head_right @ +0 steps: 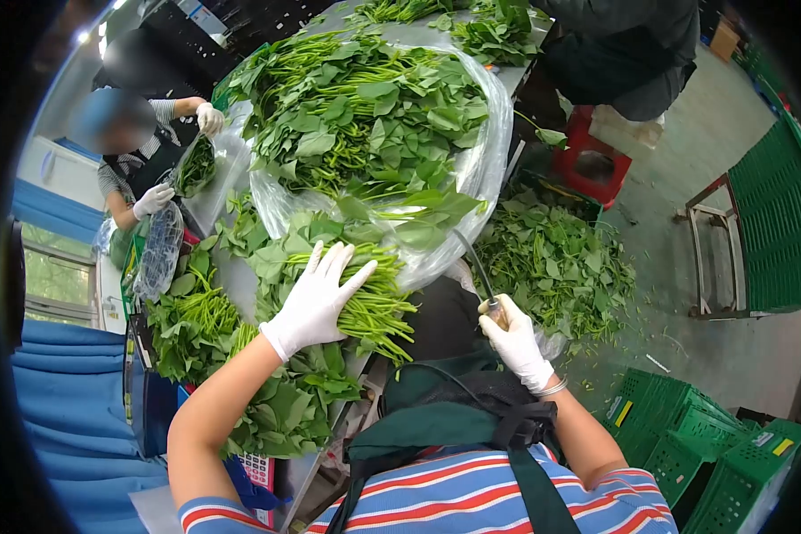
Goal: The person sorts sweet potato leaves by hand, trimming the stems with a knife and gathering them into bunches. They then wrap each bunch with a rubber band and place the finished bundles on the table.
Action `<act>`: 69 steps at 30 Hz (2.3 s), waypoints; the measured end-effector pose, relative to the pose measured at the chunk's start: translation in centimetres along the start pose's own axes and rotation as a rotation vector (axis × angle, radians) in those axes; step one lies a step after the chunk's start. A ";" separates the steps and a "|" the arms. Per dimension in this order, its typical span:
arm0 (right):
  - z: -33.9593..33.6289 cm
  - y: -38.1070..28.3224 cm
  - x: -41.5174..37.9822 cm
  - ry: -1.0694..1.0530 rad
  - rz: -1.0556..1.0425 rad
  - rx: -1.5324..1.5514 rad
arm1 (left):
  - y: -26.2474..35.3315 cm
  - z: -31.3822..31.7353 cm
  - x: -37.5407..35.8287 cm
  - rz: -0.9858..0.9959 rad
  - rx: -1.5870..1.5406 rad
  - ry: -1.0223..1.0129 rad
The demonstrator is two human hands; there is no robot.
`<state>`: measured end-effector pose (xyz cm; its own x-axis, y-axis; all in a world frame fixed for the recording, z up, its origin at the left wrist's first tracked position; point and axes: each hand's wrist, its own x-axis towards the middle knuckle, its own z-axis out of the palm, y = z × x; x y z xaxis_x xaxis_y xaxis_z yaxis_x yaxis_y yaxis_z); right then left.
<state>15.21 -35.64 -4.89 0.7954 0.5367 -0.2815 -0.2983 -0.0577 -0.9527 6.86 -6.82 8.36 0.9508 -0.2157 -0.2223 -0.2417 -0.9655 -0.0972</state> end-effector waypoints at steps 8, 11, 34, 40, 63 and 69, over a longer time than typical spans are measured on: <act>4.9 -5.2 4.1 -0.247 -0.211 -0.154 | 0.5 2.5 -1.9 0.023 -0.120 0.292; 8.1 -6.9 7.2 -0.372 -0.272 -0.106 | 0.4 2.6 -2.6 0.032 -0.065 0.294; 13.1 -9.5 6.2 -0.557 -0.369 -0.420 | -2.9 -1.5 -2.9 0.056 -0.219 0.218; 15.1 -18.8 6.6 -0.732 -0.279 -0.182 | -6.2 -5.1 -5.7 -0.031 -0.280 0.462; 13.8 -22.0 5.3 -0.720 -0.395 0.138 | -5.7 -8.9 -9.2 -0.597 -1.342 0.708; 15.4 -21.6 4.9 -0.603 -0.350 0.158 | 0.4 -7.1 -7.1 -0.451 -1.672 0.295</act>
<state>17.38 -18.78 16.10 0.4414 0.8761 0.1938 -0.1878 0.3014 -0.9348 1.42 -6.74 16.76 0.9274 0.2530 -0.2755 0.2876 -0.0114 0.9577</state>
